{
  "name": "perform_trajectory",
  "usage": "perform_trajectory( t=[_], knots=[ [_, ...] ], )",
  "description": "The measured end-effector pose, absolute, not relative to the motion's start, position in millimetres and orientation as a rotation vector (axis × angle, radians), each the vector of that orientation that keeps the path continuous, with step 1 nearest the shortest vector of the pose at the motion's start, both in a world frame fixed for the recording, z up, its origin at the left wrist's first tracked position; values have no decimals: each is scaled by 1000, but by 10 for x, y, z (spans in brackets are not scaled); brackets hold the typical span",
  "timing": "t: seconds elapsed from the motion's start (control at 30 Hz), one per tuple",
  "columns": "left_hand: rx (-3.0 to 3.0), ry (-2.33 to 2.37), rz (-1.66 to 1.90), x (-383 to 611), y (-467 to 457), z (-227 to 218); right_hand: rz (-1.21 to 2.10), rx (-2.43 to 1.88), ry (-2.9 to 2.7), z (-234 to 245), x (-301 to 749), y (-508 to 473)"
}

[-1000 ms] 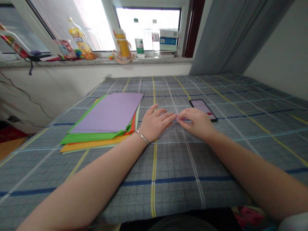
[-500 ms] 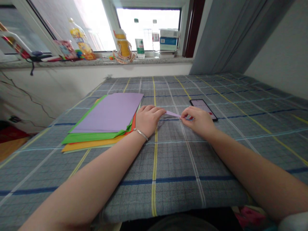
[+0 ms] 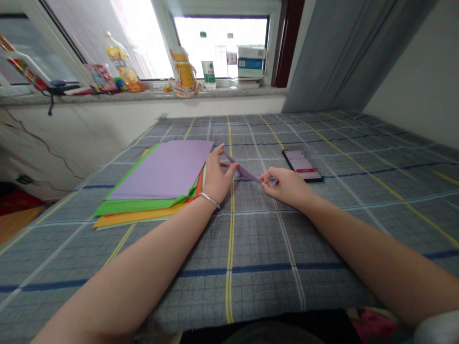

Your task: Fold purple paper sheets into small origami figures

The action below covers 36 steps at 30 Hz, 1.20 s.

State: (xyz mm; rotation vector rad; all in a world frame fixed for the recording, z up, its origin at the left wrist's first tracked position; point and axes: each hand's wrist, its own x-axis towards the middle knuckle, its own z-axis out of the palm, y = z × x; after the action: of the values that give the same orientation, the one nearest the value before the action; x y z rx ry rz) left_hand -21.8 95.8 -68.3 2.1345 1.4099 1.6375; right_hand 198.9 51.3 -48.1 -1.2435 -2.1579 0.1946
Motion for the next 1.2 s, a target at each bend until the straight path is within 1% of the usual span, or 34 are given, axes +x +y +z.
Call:
perform_trajectory(
  t=[0.07,0.17,0.33,0.43,0.53,0.67,0.8,0.87,1.2],
  knots=[
    [1914,1326,1626,-209,1024,-757,197,-1221,-2195,-493,1964,511],
    [1736,1213,1467,-187,1077,-816,206,-1165,-2255,-493,1954,506],
    [1734,1084,1268,-161,1052,-804,261,-1059,-2346,-485,1963,504],
    [1737,1024,1213,-155,1020,-796,322,-1028,-2351,-488,1954,495],
    [1713,997,1208,-125,976,-781,412,-1008,-2336,-487,1943,482],
    [1653,947,1292,-34,873,-713,559,-1038,-2225,-475,1925,471],
    [1554,857,1308,41,765,-632,904,-1029,-1953,-470,1887,468],
    [1548,814,1288,50,734,-605,1014,-995,-1858,-475,1865,469],
    [1735,813,1258,41,708,-595,1098,-944,-1735,-526,1827,485]
  ],
)
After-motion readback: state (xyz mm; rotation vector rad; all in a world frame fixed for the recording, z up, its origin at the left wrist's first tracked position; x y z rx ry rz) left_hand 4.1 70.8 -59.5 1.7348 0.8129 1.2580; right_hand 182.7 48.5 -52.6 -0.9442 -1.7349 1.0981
